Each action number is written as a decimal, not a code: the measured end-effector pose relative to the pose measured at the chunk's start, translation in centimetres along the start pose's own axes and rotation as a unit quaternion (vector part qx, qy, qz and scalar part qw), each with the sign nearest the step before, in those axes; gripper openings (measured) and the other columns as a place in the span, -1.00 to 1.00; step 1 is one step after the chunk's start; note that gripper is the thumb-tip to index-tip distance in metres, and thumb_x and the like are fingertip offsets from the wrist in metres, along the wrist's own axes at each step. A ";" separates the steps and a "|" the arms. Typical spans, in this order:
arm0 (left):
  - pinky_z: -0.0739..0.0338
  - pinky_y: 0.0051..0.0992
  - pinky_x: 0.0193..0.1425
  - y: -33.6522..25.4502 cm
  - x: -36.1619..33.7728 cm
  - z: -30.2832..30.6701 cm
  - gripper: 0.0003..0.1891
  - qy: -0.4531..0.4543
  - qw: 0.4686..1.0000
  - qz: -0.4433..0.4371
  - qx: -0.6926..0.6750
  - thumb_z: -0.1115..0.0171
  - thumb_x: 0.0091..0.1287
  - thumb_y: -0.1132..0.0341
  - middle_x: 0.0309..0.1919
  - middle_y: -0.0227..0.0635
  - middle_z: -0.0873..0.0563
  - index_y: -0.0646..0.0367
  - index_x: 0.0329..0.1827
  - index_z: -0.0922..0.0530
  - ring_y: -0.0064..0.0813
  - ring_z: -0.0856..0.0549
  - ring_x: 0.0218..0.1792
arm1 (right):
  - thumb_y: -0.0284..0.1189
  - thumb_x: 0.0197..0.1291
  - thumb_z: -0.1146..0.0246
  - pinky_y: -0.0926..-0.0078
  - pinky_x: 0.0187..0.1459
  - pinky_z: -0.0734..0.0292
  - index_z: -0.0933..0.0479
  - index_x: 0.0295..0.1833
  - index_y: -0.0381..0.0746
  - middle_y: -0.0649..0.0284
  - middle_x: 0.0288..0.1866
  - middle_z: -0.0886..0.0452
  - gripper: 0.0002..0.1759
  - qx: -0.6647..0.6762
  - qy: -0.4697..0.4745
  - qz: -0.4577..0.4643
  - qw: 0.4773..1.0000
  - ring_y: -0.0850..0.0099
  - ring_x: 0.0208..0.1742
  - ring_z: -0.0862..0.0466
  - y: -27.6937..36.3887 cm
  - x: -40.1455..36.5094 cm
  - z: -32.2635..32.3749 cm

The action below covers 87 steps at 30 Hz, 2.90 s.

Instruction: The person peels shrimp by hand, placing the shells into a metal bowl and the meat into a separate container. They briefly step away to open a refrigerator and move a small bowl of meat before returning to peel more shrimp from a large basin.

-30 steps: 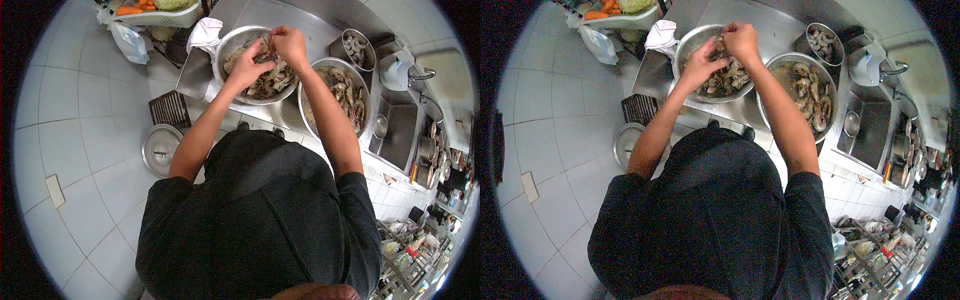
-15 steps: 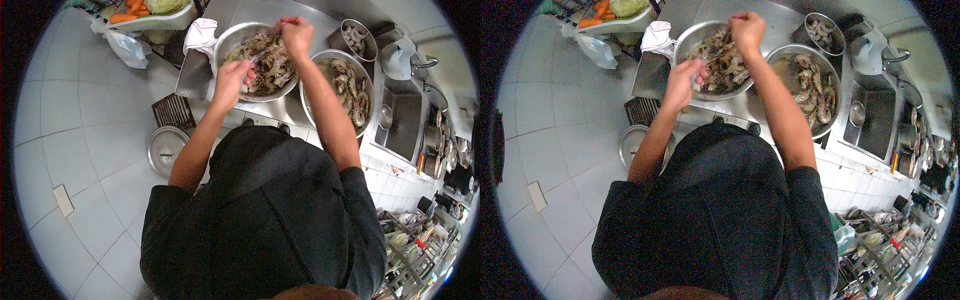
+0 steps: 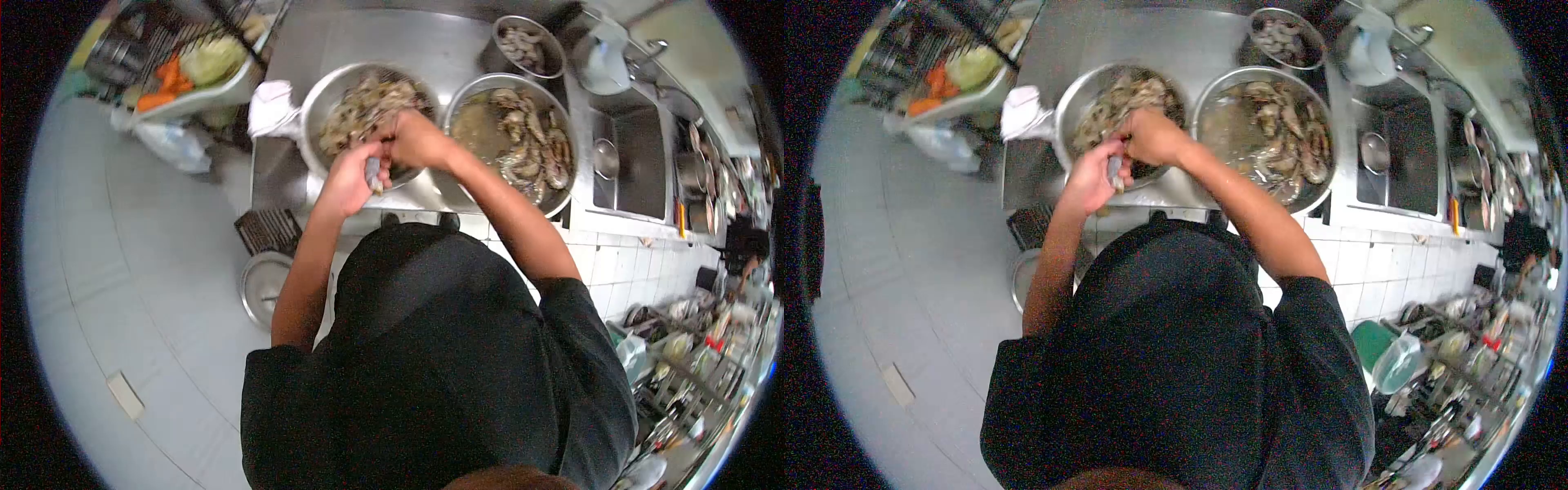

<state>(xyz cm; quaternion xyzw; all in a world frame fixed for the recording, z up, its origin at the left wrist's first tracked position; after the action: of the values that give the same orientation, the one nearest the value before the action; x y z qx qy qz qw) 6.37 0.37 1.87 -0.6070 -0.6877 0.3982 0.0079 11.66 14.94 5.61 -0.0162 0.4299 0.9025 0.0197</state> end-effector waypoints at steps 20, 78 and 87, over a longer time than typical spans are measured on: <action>-0.54 -0.35 0.00 7.4 11.0 -13.5 -0.74 0.038 0.758 -0.130 0.638 -0.29 0.20 0.26 -0.18 -0.18 -0.70 0.18 -0.09 -0.65 -0.24 -0.67 -0.14 | -0.35 0.12 -0.25 0.40 -0.28 -0.54 -0.67 -0.20 -0.34 0.20 -0.42 -0.71 -0.73 -0.071 -0.455 -0.195 0.866 0.45 -0.38 -0.66 -11.8 -13.1 21.4; -0.53 -0.41 -0.09 -4.7 -8.2 4.7 -0.67 -0.044 0.982 -0.184 0.002 -0.11 0.41 0.41 -0.19 -0.33 -0.62 0.35 0.19 -0.44 -0.51 -0.60 -0.25 | -0.34 0.17 -0.17 0.03 0.06 -0.41 -0.59 -0.26 -0.28 -0.03 -0.17 -0.61 -0.78 -0.147 -0.144 0.137 0.969 -0.01 -0.04 -0.55 0.7 5.9 -1.6; -0.59 -0.53 -0.05 -2.9 -0.1 -4.0 -0.65 -0.061 0.910 -0.248 0.328 -0.23 0.33 0.48 -0.16 -0.16 -0.72 0.42 0.15 -0.51 -0.47 -0.72 -0.22 | -0.45 -0.15 -0.27 0.12 -0.12 -0.54 -0.65 -0.44 -0.26 0.00 -0.35 -0.65 -0.87 -0.318 -0.245 -0.087 0.912 0.06 -0.22 -0.66 -6.1 -6.0 2.4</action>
<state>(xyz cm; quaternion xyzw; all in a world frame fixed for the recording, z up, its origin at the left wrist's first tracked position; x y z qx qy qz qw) 5.95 2.61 6.28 -0.3550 -0.6456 0.6229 0.2629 17.93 20.49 2.69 0.1625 0.0985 0.9619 0.1967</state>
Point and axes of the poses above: each hand's wrist, its own x-axis towards the middle knuckle, its own z-axis out of the back of the hand, y = z × x, the point moved 2 cm from there along x, towards the middle knuckle
